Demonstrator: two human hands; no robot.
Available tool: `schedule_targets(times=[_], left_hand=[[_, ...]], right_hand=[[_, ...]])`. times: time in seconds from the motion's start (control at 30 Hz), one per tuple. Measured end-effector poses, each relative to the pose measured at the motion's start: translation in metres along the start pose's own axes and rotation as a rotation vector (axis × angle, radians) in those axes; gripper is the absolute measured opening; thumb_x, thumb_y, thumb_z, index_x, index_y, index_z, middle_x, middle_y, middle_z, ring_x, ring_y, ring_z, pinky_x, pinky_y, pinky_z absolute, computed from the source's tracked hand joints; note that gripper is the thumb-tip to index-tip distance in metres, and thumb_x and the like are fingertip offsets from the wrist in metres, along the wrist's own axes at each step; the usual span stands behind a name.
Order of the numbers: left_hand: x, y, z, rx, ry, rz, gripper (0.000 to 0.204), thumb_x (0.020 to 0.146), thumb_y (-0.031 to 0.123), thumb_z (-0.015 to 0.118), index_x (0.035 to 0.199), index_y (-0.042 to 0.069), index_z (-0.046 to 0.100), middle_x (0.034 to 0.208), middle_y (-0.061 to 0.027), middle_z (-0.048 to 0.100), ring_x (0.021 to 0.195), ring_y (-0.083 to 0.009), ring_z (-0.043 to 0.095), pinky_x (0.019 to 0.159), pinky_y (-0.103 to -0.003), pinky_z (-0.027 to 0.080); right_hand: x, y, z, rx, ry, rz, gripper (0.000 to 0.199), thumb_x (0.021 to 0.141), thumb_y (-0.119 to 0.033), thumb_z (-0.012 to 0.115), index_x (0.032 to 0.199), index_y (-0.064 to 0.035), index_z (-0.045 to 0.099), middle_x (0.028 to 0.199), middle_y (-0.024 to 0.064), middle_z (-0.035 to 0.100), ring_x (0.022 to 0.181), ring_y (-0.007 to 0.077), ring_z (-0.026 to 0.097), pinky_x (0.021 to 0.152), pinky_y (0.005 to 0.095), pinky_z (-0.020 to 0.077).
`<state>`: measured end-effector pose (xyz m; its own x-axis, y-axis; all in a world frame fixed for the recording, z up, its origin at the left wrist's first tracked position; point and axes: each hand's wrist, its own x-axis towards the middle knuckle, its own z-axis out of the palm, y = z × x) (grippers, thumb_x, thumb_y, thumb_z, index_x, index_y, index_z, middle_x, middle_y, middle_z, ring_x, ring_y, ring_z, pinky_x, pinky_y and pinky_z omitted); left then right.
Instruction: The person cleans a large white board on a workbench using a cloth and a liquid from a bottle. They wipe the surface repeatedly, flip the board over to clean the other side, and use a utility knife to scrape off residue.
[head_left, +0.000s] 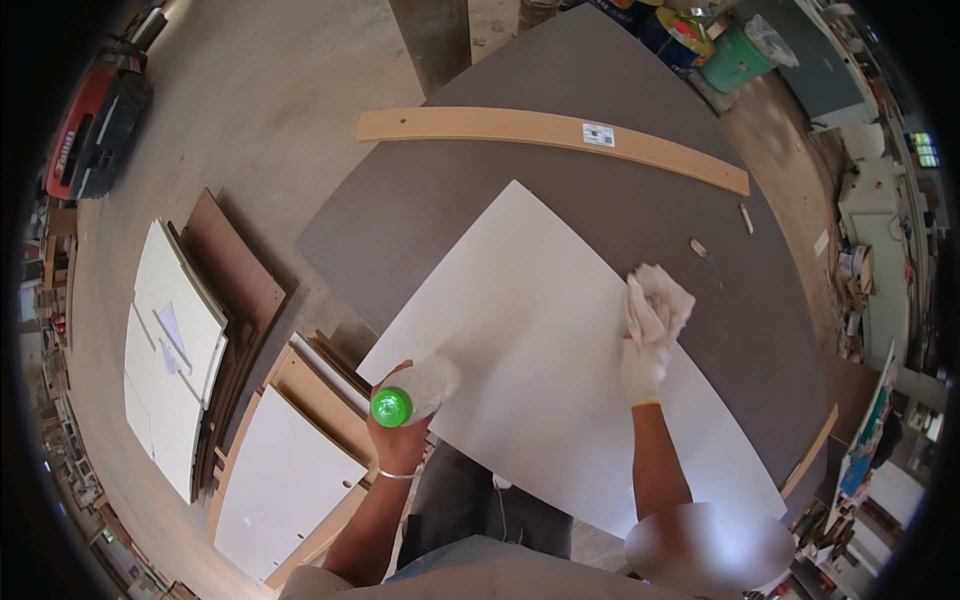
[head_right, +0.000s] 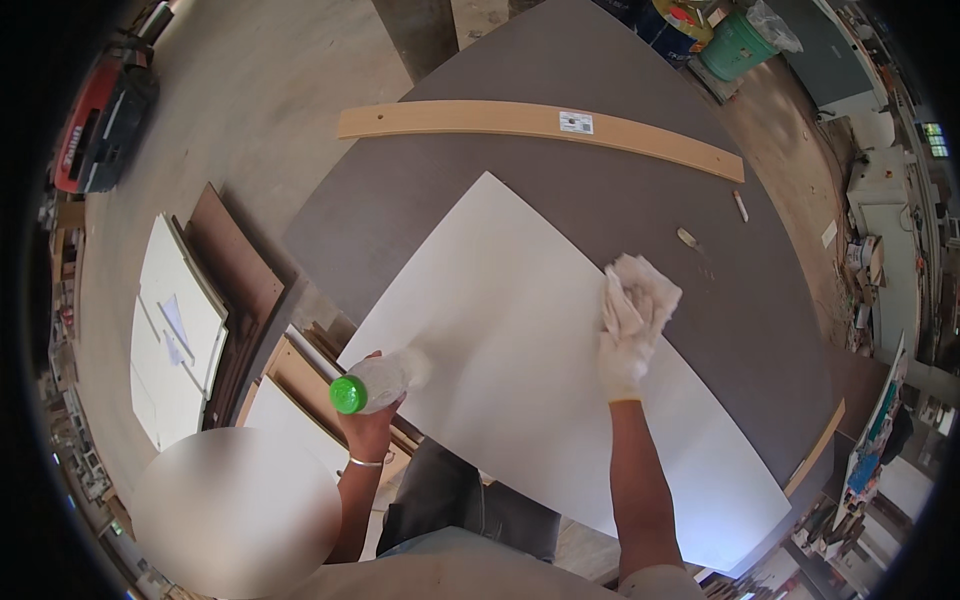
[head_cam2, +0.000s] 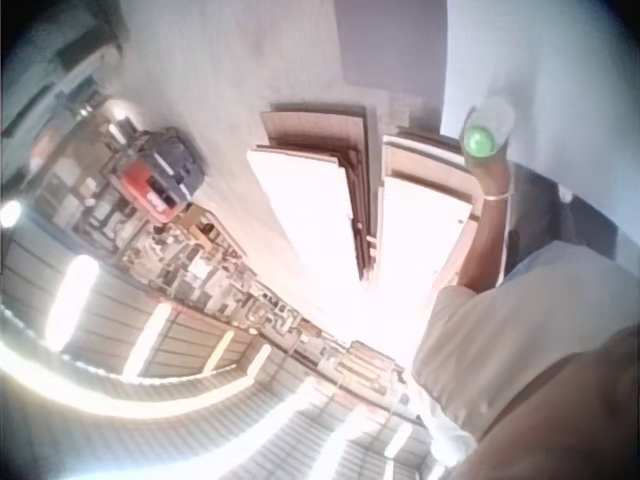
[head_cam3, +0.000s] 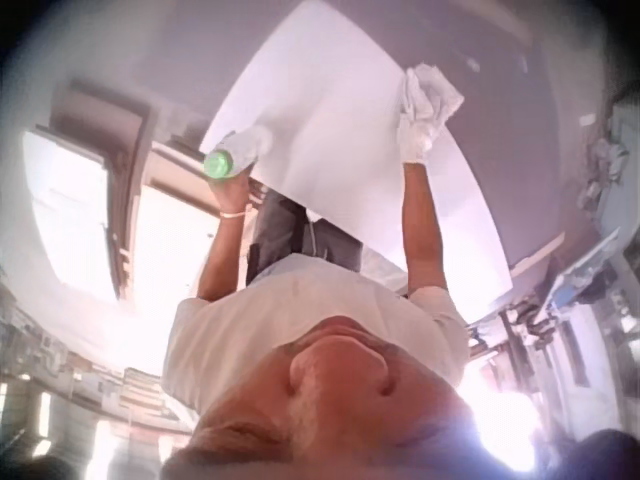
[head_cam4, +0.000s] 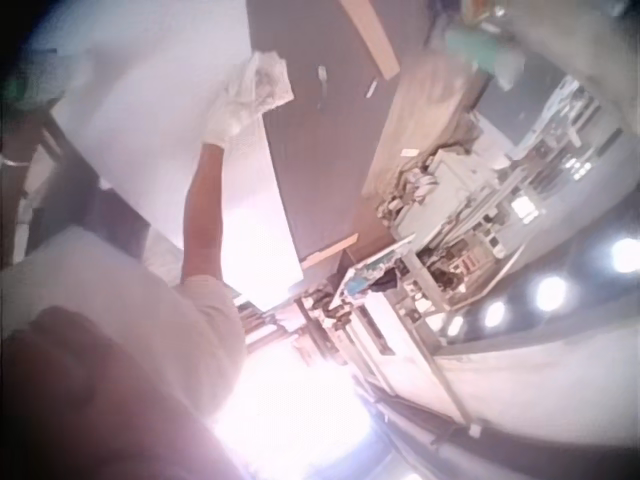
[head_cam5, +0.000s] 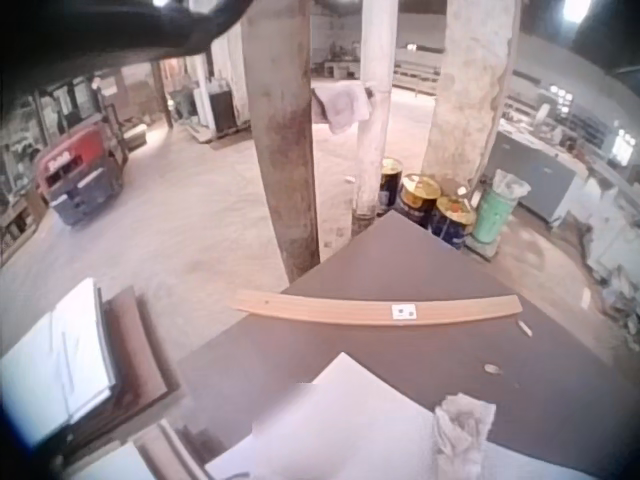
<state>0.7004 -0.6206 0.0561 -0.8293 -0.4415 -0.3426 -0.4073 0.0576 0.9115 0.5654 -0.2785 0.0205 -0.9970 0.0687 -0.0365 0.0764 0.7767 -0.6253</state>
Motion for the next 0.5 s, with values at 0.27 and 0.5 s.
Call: schedule_targets(times=[0.27, 0.5], left_hand=[[0.114, 0.010, -0.062, 0.012, 0.276, 0.125, 0.059, 0.079, -0.005, 0.081, 0.132, -0.004, 0.056, 0.132, -0.0132, 0.066, 0.116, -0.0242, 0.066, 0.103, -0.038, 0.052], [0.251, 0.019, -0.052, -0.302, 0.083, 0.312, 0.056, 0.080, -0.008, 0.081, 0.130, -0.001, 0.056, 0.126, -0.0109, 0.067, 0.113, -0.0218, 0.067, 0.101, -0.036, 0.053]], right_hand=[[0.102, -0.153, 0.149, -0.177, -0.097, -0.601, 0.043, 0.090, -0.026, 0.065, 0.133, -0.0291, 0.064, 0.136, 0.0144, 0.058, 0.135, 0.0380, 0.046, 0.118, 0.0469, 0.0341], [0.089, -0.142, 0.155, -0.191, -0.314, -0.619, 0.039, 0.099, -0.028, 0.053, 0.135, -0.0144, 0.061, 0.144, 0.0120, 0.054, 0.138, 0.0296, 0.046, 0.116, 0.0498, 0.0381]])
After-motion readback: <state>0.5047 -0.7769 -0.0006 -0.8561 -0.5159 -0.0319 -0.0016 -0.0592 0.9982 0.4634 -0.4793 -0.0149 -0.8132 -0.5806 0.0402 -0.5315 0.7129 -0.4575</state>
